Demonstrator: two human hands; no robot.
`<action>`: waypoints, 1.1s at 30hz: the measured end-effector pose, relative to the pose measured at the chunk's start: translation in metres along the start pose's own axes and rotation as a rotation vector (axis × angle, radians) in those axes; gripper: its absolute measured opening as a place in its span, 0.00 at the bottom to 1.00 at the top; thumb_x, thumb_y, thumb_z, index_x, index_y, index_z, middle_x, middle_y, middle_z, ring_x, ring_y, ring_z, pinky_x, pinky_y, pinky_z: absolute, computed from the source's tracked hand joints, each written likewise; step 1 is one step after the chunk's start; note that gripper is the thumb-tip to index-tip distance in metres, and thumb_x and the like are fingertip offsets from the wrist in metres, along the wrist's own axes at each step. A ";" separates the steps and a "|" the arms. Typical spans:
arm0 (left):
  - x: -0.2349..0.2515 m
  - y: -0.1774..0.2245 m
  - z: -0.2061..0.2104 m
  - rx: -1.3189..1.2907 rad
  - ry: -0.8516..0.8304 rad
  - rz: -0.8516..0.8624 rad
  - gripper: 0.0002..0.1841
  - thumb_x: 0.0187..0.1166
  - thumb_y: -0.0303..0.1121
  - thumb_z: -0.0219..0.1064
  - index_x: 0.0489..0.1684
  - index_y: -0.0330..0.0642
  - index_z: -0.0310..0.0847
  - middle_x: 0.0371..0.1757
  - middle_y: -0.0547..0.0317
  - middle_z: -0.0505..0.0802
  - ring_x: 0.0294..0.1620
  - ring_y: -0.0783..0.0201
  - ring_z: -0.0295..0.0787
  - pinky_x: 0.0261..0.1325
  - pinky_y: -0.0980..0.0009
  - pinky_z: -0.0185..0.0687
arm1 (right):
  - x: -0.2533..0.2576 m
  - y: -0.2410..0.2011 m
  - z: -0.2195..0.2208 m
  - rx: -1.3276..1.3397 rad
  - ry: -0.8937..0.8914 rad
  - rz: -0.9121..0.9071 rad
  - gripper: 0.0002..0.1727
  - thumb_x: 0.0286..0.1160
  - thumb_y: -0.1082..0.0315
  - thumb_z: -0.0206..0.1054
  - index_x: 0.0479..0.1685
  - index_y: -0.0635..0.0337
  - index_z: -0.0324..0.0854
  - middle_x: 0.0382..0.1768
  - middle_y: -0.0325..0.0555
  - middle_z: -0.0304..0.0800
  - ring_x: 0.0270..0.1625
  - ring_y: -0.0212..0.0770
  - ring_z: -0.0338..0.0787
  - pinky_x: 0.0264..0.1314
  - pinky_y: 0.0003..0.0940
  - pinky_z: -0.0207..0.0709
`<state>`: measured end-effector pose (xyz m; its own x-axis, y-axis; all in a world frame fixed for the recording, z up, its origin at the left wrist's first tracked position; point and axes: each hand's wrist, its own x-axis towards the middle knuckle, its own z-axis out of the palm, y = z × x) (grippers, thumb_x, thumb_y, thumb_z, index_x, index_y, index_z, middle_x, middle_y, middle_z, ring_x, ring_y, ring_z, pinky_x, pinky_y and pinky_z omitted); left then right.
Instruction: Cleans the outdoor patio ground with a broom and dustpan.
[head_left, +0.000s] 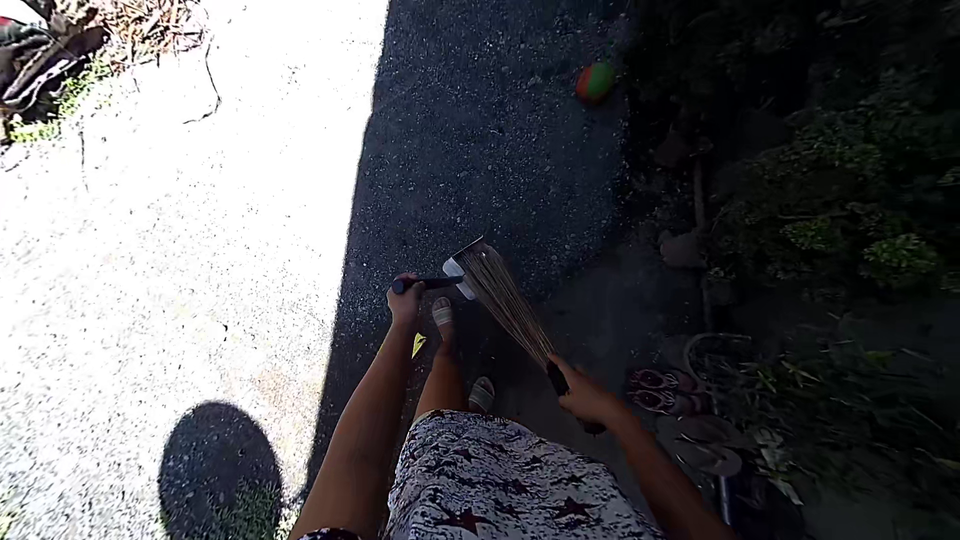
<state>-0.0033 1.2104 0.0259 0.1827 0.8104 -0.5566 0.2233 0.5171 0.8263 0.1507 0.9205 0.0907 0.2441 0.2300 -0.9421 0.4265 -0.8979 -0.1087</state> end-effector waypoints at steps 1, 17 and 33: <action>0.014 0.014 0.003 -0.013 0.005 -0.003 0.11 0.75 0.15 0.67 0.53 0.27 0.80 0.49 0.43 0.87 0.43 0.61 0.83 0.46 0.67 0.82 | 0.004 -0.013 -0.016 -0.012 0.005 -0.006 0.53 0.75 0.68 0.71 0.98 0.40 0.39 0.85 0.72 0.60 0.76 0.71 0.76 0.75 0.64 0.72; 0.311 0.266 0.027 0.175 -0.075 0.146 0.15 0.72 0.18 0.67 0.57 0.30 0.83 0.54 0.47 0.90 0.47 0.62 0.84 0.50 0.64 0.81 | 0.100 -0.261 -0.291 -0.044 0.041 -0.109 0.52 0.76 0.66 0.72 0.97 0.41 0.40 0.84 0.71 0.62 0.81 0.69 0.72 0.80 0.63 0.67; 0.551 0.508 -0.042 -0.164 0.460 0.016 0.15 0.75 0.14 0.67 0.58 0.24 0.78 0.55 0.40 0.87 0.49 0.58 0.83 0.53 0.63 0.83 | 0.189 -0.622 -0.627 -0.510 -0.110 -0.305 0.52 0.77 0.65 0.71 0.98 0.40 0.38 0.83 0.74 0.62 0.76 0.72 0.76 0.76 0.65 0.70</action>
<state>0.1702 1.9313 0.1424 -0.2652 0.8369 -0.4789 0.0630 0.5106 0.8575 0.4777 1.7581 0.1796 -0.0351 0.3840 -0.9227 0.8334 -0.4983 -0.2390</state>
